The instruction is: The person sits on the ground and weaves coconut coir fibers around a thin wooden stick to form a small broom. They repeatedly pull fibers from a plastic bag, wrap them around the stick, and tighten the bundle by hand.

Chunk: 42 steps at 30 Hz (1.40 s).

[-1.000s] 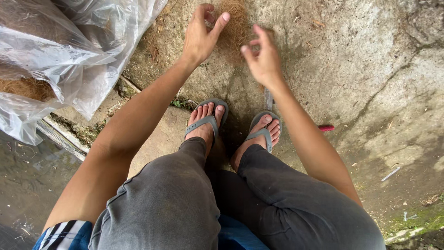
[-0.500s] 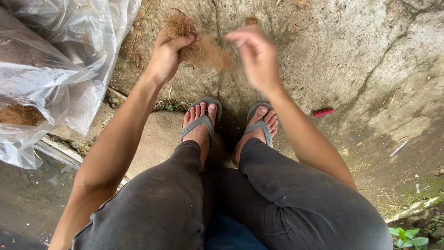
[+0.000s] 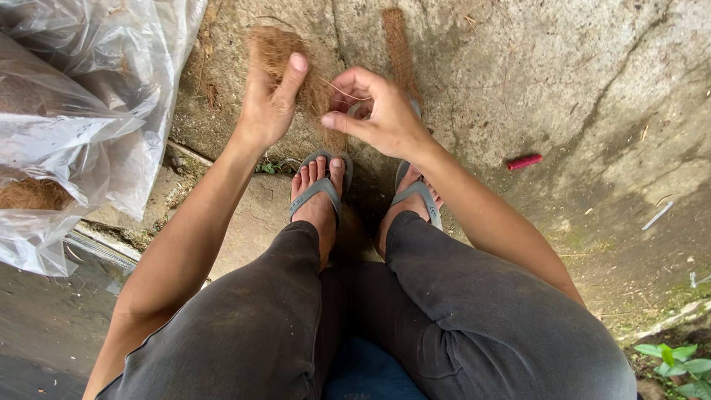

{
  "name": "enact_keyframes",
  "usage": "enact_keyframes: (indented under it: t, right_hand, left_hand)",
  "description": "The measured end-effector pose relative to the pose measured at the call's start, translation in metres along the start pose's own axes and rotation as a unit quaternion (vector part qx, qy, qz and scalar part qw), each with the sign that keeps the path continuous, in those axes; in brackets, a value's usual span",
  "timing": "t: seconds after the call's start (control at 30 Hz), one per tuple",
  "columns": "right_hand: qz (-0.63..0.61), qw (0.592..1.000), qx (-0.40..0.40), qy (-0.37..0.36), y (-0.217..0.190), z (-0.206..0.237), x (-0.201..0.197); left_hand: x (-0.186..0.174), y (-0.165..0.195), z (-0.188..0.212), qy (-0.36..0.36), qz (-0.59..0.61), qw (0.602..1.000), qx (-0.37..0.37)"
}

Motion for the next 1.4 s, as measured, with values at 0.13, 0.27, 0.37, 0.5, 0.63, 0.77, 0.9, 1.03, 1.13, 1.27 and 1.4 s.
enact_keyframes:
  t: [0.13,0.27,0.37,0.5,0.63,0.77,0.9,1.03,1.13,1.27,1.4]
  right_hand:
    - [0.024,0.999,-0.024,0.01,-0.002,0.004,0.004]
    - [-0.019,0.995,-0.02,0.092,0.008,0.0,-0.023]
    - [-0.064,0.988,0.044,0.13,0.024,0.0,-0.041]
    - [0.017,0.988,-0.097,0.119,-0.018,0.008,-0.039]
    - [-0.054,0.987,0.098,0.114,0.008,-0.008,-0.055]
    - [0.012,0.989,-0.047,0.138,-0.023,-0.001,-0.063]
    - [0.03,0.99,0.107,0.091,0.005,-0.003,-0.057]
    - [-0.063,0.982,0.074,0.162,-0.002,0.0,-0.092]
    - [-0.038,0.988,-0.008,0.148,-0.015,0.005,-0.093]
    - [-0.005,0.992,0.046,0.118,-0.01,0.003,-0.089]
    - [-0.127,0.982,0.087,0.108,-0.018,0.004,-0.097]
  left_hand:
    - [-0.004,-0.001,0.007,0.037,-0.092,0.995,0.019]
    - [0.001,-0.002,0.002,0.01,-0.105,0.994,-0.024]
    - [0.005,0.018,-0.005,0.019,-0.053,0.998,-0.011]
    - [0.013,0.034,-0.015,0.037,0.063,0.995,-0.061]
    - [0.016,0.046,-0.022,-0.01,-0.099,0.994,-0.051]
    - [0.019,0.039,-0.016,-0.007,-0.07,0.994,-0.084]
    - [0.024,0.045,-0.017,-0.025,-0.017,0.997,-0.069]
    - [0.021,0.043,-0.013,-0.034,-0.056,0.991,-0.116]
    - [0.019,0.056,-0.017,-0.028,-0.052,0.996,-0.068]
    - [0.013,0.067,-0.022,-0.026,-0.048,0.998,-0.029]
    - [0.009,0.066,-0.019,-0.002,0.055,0.997,-0.053]
Point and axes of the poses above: each hand's wrist, its own z-axis away from the middle knuckle, its own x-axis out of the palm, y = z × x, the point moved 10 cm from there along -z, towards the middle knuckle, and after that the axes turned 12 degrees about x, right-handed, at the moved point
